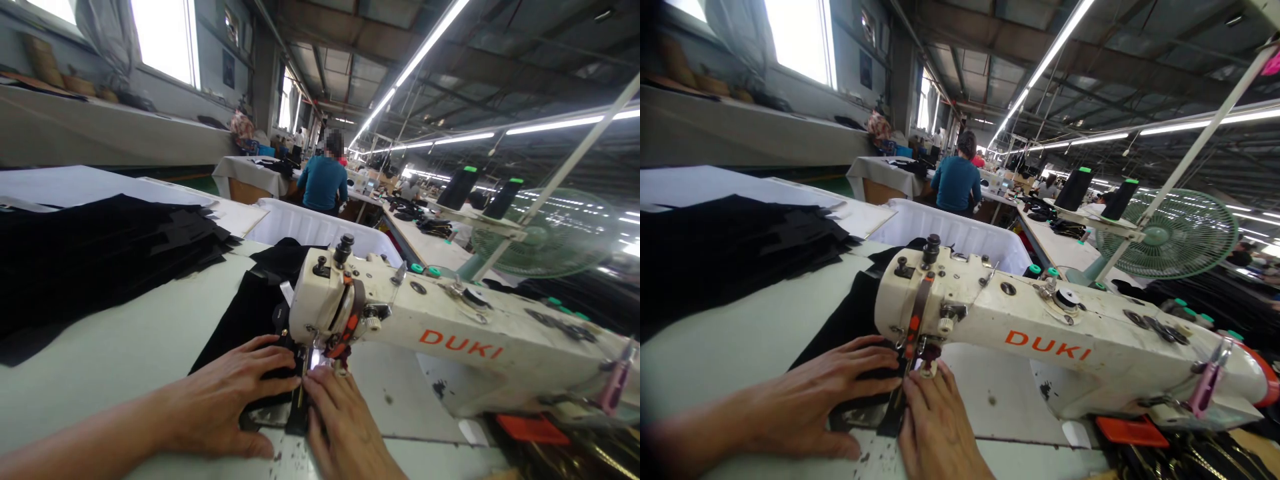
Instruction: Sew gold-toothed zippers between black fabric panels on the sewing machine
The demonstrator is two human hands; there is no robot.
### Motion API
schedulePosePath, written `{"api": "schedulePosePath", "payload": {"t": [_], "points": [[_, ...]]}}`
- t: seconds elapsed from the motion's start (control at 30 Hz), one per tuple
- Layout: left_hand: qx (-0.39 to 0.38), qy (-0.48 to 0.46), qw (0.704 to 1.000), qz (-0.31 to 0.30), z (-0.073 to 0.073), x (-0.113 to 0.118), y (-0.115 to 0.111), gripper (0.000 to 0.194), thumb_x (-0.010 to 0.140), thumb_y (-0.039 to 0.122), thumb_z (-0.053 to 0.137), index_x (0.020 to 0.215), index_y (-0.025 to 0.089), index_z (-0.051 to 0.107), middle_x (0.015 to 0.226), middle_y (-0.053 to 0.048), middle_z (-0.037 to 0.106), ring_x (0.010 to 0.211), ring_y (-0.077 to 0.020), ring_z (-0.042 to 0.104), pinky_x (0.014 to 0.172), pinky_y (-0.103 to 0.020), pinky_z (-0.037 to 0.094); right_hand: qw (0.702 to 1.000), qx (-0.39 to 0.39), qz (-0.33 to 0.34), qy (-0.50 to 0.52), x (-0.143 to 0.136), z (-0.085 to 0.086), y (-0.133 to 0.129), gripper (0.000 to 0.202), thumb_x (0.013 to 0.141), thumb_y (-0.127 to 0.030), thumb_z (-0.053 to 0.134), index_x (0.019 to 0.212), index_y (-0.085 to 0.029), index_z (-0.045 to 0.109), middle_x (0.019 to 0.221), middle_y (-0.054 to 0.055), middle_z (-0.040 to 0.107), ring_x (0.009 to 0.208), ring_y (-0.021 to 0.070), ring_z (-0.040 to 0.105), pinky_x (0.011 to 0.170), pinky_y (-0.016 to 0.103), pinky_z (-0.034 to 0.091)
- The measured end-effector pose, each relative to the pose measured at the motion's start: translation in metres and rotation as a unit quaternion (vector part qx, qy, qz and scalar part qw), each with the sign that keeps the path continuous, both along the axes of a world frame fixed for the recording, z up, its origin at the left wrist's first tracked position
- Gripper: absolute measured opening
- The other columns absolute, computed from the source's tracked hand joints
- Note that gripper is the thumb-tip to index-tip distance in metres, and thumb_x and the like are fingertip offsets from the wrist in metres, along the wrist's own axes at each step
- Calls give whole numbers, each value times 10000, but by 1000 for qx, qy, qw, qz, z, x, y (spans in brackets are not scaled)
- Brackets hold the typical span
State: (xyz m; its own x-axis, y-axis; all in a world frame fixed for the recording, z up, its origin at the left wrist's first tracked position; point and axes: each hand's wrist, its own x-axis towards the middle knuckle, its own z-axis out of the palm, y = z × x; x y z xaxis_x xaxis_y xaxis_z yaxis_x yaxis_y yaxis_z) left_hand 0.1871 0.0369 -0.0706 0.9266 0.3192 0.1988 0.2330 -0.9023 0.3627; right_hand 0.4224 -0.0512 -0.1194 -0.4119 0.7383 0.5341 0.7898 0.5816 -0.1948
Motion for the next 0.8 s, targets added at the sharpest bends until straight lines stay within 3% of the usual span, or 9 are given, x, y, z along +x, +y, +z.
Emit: {"api": "schedulePosePath", "payload": {"t": [0.23,0.5,0.8], "points": [[19,-15,1000,12,-7,2,10,709,829,578,702,1455,338,470,1450,-80,523,1311,-309,510,1201,-473,217,999,13,-36,-28,0,-7,0,487,876,-128,476,1359,-146,529,1343,116,602,1246,297,564,1034,533,503],[4,32,999,22,-10,2,13,690,863,591,656,1475,375,422,1470,-75,496,1365,-289,450,1206,-507,160,998,11,-40,-40,1,-6,0,476,876,-125,460,1343,-150,544,1362,96,593,1249,291,565,1038,532,500],[-6,12,1000,17,-9,2,14,631,849,578,676,1412,343,518,1442,-76,514,1342,-297,473,1208,-498,153,994,3,-56,-94,4,-10,2,533,866,-99,441,1397,-128,477,1423,127,531,1288,319,527,1019,541,514]]}}
